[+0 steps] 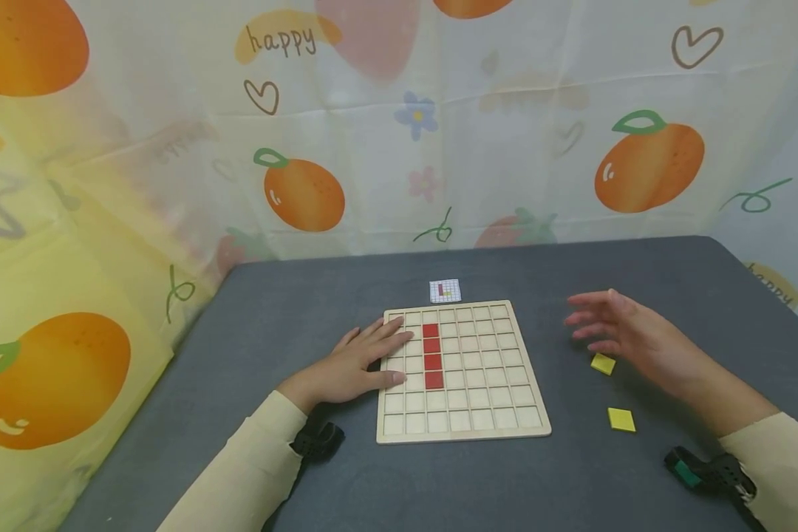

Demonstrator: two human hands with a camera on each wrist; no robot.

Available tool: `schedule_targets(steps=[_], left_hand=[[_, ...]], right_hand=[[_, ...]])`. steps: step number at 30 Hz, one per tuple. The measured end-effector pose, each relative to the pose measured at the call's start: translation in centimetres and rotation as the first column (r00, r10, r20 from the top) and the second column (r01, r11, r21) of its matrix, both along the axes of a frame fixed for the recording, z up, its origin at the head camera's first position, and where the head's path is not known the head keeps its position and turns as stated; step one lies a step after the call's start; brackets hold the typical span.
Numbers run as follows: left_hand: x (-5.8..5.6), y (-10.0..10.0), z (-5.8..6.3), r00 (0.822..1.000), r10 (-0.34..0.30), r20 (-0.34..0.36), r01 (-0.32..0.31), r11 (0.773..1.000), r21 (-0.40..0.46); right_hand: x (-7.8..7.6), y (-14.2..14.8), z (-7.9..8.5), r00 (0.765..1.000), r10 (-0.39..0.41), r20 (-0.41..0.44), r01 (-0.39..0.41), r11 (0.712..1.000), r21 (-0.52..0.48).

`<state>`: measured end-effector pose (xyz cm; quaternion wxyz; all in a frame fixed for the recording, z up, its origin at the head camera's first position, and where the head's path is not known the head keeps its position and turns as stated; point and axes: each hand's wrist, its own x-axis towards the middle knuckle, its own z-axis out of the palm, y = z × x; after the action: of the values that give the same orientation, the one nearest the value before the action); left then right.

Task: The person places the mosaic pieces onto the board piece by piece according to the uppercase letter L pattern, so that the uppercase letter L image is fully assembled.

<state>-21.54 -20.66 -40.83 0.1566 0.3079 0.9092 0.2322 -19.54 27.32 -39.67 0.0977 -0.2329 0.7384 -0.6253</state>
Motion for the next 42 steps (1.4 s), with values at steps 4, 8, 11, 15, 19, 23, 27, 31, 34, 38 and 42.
schedule_targets(steps=[4, 8, 11, 15, 19, 23, 27, 31, 34, 38, 42], left_hand=[[0.0, -0.1, -0.1, 1.000, 0.000, -0.001, 0.000, 1.000, 0.003], [0.0, -0.1, -0.1, 1.000, 0.004, 0.004, -0.004, 1.000, 0.006], [0.0, -0.1, -0.1, 1.000, 0.006, 0.005, -0.006, 1.000, 0.007], [0.0, -0.1, -0.1, 1.000, 0.006, 0.004, -0.006, 1.000, 0.008], [0.1, -0.1, -0.1, 1.000, 0.007, 0.001, -0.007, 1.000, 0.005], [0.0, -0.1, -0.2, 1.000, 0.006, -0.003, -0.006, 1.000, 0.002], [0.0, -0.1, -0.1, 1.000, 0.003, -0.007, -0.003, 1.000, 0.007], [0.0, -0.1, -0.1, 1.000, 0.002, -0.003, -0.002, 1.000, 0.009], [0.0, -0.1, -0.1, 1.000, 0.003, -0.001, -0.003, 1.000, 0.007], [-0.1, -0.1, -0.2, 1.000, 0.005, -0.004, -0.005, 1.000, 0.006], [-0.1, -0.1, -0.2, 1.000, 0.003, -0.005, -0.003, 1.000, 0.007]], right_hand=[[-0.3, 1.5, -0.5, 0.999, -0.053, -0.005, 0.053, 0.998, 0.042], [-0.5, 2.3, -0.8, 0.994, -0.111, -0.002, 0.111, 0.987, 0.116], [-0.5, 2.5, -1.1, 0.989, -0.145, -0.018, 0.146, 0.969, 0.198], [-0.2, 2.4, -1.2, 0.989, -0.132, -0.065, 0.146, 0.935, 0.324], [0.0, 2.2, -1.2, 0.991, -0.086, -0.100, 0.120, 0.902, 0.415], [0.0, 2.1, -1.4, 0.990, -0.057, -0.129, 0.110, 0.886, 0.450], [-0.1, 2.1, -1.6, 0.985, -0.037, -0.168, 0.115, 0.866, 0.487], [-0.2, 2.1, -1.7, 0.978, -0.023, -0.208, 0.128, 0.851, 0.509], [-0.1, 2.1, -1.8, 0.970, -0.026, -0.240, 0.148, 0.850, 0.506], [0.0, 2.0, -1.7, 0.974, -0.029, -0.224, 0.139, 0.858, 0.495], [0.1, 1.8, -1.6, 0.984, -0.032, -0.176, 0.118, 0.858, 0.500]])
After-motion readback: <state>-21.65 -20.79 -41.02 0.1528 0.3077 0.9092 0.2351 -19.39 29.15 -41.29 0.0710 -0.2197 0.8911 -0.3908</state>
